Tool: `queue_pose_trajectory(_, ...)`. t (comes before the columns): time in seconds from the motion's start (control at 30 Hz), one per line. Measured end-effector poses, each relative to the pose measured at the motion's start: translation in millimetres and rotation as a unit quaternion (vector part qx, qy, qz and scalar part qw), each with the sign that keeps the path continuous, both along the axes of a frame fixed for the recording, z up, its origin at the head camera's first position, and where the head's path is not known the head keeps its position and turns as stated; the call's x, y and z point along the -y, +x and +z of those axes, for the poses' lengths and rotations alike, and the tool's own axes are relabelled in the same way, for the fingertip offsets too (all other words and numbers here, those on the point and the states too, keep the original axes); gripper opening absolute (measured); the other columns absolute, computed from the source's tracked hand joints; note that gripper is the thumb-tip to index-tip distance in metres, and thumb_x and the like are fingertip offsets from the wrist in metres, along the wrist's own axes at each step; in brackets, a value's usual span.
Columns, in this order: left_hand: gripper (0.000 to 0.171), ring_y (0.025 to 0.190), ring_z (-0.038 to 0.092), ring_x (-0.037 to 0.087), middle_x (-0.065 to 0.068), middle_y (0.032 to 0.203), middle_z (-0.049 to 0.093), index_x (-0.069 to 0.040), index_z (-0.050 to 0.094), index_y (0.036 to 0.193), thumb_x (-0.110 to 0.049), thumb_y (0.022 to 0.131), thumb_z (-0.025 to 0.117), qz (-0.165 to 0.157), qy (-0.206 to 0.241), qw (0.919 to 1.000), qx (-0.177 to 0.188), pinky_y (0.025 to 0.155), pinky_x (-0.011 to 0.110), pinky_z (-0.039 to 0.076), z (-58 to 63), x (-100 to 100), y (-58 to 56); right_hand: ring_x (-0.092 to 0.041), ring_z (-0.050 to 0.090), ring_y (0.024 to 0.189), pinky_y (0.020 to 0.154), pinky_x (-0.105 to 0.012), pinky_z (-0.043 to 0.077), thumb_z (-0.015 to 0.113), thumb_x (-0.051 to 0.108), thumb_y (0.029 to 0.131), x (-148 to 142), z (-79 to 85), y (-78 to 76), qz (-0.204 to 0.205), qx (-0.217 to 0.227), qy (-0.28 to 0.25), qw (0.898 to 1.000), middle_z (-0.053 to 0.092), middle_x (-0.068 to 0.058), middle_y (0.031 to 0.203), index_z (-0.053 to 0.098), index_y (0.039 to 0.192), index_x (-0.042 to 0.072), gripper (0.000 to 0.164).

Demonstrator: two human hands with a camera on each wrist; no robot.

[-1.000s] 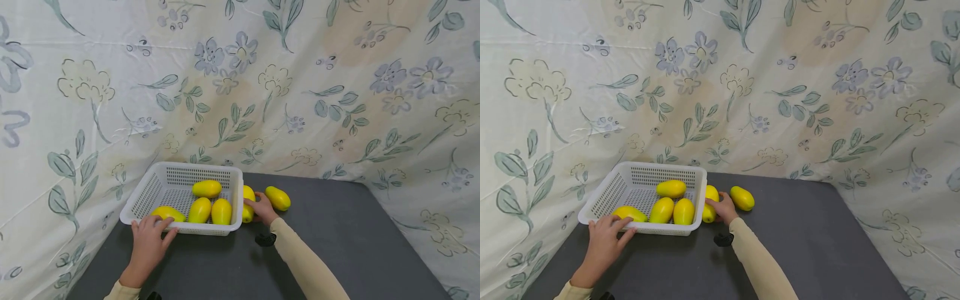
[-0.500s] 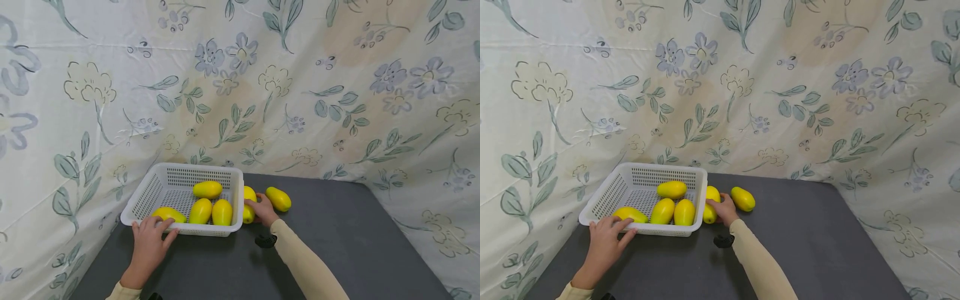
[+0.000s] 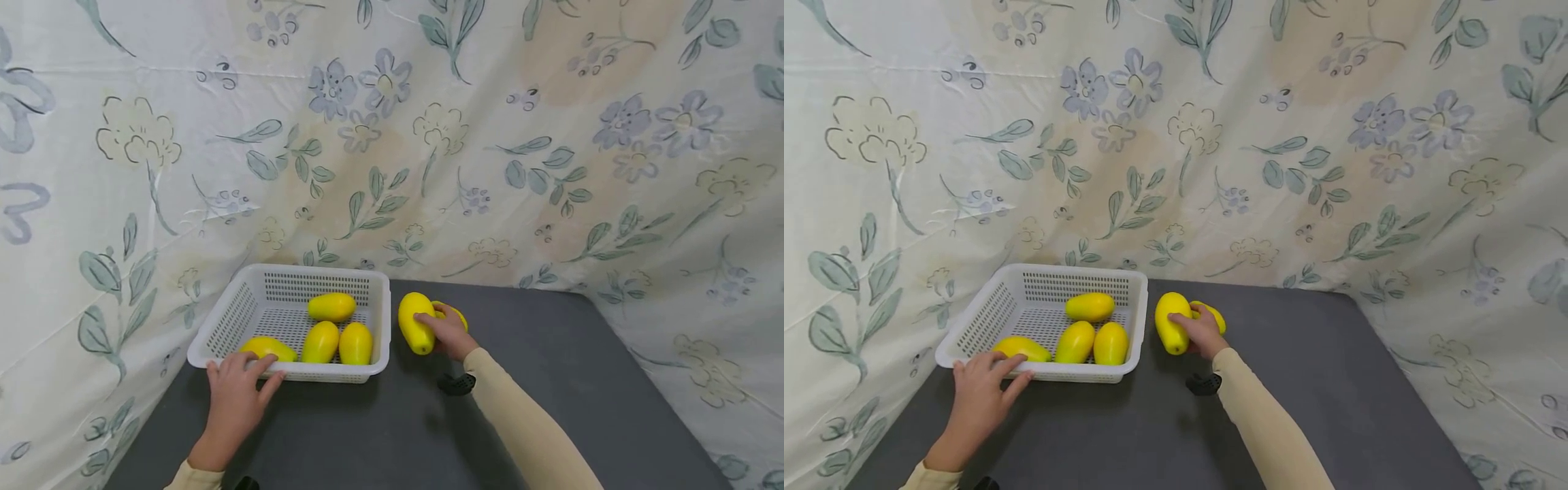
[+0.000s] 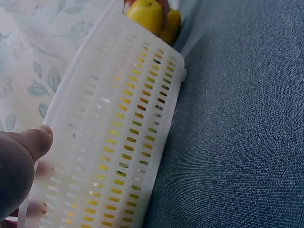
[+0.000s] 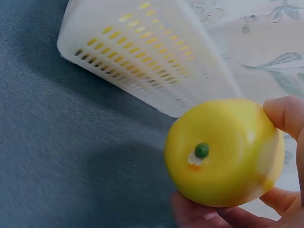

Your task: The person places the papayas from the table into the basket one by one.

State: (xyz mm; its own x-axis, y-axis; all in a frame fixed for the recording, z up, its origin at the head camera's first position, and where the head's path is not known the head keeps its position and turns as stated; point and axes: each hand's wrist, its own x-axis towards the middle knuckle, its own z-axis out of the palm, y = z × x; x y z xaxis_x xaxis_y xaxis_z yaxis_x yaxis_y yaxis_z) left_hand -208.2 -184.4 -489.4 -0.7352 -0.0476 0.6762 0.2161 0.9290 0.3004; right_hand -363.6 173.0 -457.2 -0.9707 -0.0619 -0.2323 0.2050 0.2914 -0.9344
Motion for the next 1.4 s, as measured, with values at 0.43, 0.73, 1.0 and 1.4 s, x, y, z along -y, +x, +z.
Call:
queue_pose_trajectory(0.43, 0.039, 0.099, 0.056, 0.047, 0.024, 0.098, 0.063, -0.002, 0.077, 0.104, -0.022, 0.073, 0.090, 0.001, 0.005, 1.0000, 0.004, 0.090, 0.073, 0.027, -0.2, 0, -1.6, -0.035, 0.061, 0.114, 0.084, -0.046, 0.061, 0.066, 0.043, 0.096, -34, 49.2, 11.2, 0.038, -0.012, 0.013, 0.999, 0.043, -0.022, 0.147, 0.022, 0.159, 0.009, 0.084)
queue_pose_trajectory(0.73, 0.038, 0.099, 0.055, 0.047, 0.024, 0.098, 0.063, -0.002, 0.077, 0.103, -0.022, 0.073, 0.090, 0.000, 0.011, 0.9999, 0.009, 0.093, 0.077, 0.025, -0.4, 1, 0.3, -0.033, 0.063, 0.110, 0.081, -0.044, 0.061, 0.067, 0.044, 0.096, -36, 56.2, 17.2, 0.052, -0.019, 0.020, 0.998, 0.046, -0.022, 0.145, 0.027, 0.158, 0.010, 0.081)
queue_pose_trajectory(1.0, 0.038, 0.101, 0.055, 0.048, 0.024, 0.099, 0.063, -0.002, 0.077, 0.104, -0.022, 0.074, 0.090, 0.001, 0.010, 0.9998, 0.017, 0.095, 0.080, 0.025, 1.4, -2, 1.0, -0.032, 0.062, 0.109, 0.080, -0.042, 0.061, 0.067, 0.044, 0.096, -35, 57.8, 22.0, 0.056, -0.016, 0.021, 0.998, 0.046, -0.021, 0.144, 0.028, 0.157, 0.010, 0.080)
queue_pose_trajectory(1.4, 0.038, 0.101, 0.055, 0.047, 0.024, 0.098, 0.063, -0.003, 0.077, 0.103, -0.021, 0.073, 0.090, 0.000, 0.008, 0.9999, 0.007, 0.095, 0.080, 0.025, -0.6, -1, -0.4, -0.032, 0.061, 0.111, 0.084, -0.044, 0.060, 0.066, 0.044, 0.097, -34, 57.0, 21.4, 0.065, -0.017, 0.020, 0.998, 0.045, -0.021, 0.145, 0.027, 0.157, 0.009, 0.080)
